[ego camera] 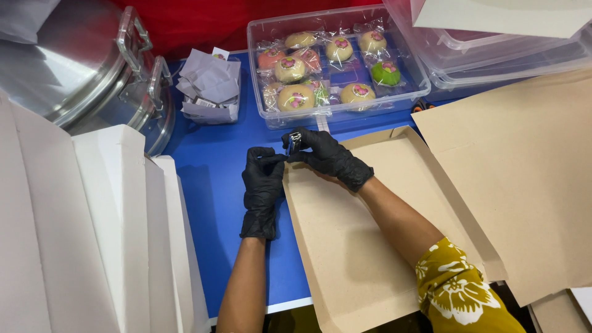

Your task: The person assembles flat cardboard boxes by folding the side flaps and securing them with a handheld stapler. They repeat this process for multiple boxes, stacking the finished ones to the side.

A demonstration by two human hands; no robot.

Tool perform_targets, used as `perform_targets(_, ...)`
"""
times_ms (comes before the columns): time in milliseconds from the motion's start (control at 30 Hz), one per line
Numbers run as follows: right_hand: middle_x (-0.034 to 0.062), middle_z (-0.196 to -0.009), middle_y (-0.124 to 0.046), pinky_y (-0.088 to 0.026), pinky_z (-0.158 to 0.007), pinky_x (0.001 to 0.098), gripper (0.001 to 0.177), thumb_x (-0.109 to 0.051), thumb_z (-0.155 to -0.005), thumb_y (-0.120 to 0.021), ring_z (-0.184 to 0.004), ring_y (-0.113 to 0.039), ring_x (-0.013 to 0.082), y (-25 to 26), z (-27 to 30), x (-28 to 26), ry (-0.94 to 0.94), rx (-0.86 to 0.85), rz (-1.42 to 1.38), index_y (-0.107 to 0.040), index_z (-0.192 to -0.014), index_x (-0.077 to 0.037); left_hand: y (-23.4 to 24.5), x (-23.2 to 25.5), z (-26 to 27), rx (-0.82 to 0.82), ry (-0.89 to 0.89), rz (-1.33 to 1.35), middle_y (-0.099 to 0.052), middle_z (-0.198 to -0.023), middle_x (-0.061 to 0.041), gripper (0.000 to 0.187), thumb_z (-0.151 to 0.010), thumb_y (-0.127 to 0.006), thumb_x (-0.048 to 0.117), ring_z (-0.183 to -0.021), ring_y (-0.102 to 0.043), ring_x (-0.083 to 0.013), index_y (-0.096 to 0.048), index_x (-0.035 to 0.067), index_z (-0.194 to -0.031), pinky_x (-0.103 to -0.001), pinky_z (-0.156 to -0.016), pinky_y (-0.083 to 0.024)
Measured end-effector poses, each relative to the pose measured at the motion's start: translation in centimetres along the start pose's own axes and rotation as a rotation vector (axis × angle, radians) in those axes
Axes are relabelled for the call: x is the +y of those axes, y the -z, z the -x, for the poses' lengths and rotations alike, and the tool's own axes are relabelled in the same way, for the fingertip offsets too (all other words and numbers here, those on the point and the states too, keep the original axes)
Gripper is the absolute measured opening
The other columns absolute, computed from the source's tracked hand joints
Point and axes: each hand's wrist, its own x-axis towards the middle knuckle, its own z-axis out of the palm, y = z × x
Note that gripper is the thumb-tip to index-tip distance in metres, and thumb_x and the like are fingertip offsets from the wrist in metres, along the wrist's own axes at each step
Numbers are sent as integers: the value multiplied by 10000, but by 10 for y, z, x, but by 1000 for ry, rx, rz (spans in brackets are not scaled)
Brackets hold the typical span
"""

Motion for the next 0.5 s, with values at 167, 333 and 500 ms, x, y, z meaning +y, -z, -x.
perform_targets(167, 20, -846, -766, -586, -872, 377, 183, -143, -874, -819, -885, -765, 220, -1, 0, -7, -10, -8, -19, -671, -975, -185, 1, -5, 0, 20, -11, 14, -788, -950, -128, 273, -879, -751, 64, -960, -754, -249, -595, 165, -1079, -399, -819, -634)
perform_targets(333, 49, -852, -768, -588, -861, 387, 176, -118, -872, -819, -886, -764, 241, -3, -1, -6, 5, -1, -36, -675, -962, -159, 2, -8, -3, 8, -17, -11, -783, -961, -158, 250, -885, -755, 72, -964, -753, -285, -600, 152, -1064, -430, -820, -633)
perform_targets(500, 54, -852, -772, -592, -861, 395, 182, -115, -859, -823, -890, -766, 248, -1, -3, -7, 19, 0, -40, -677, -960, -153, 2, -8, -4, 13, -8, -12, -781, -949, -162, 236, -879, -755, 75, -953, -755, -286, -608, 154, -1045, -423, -794, -641)
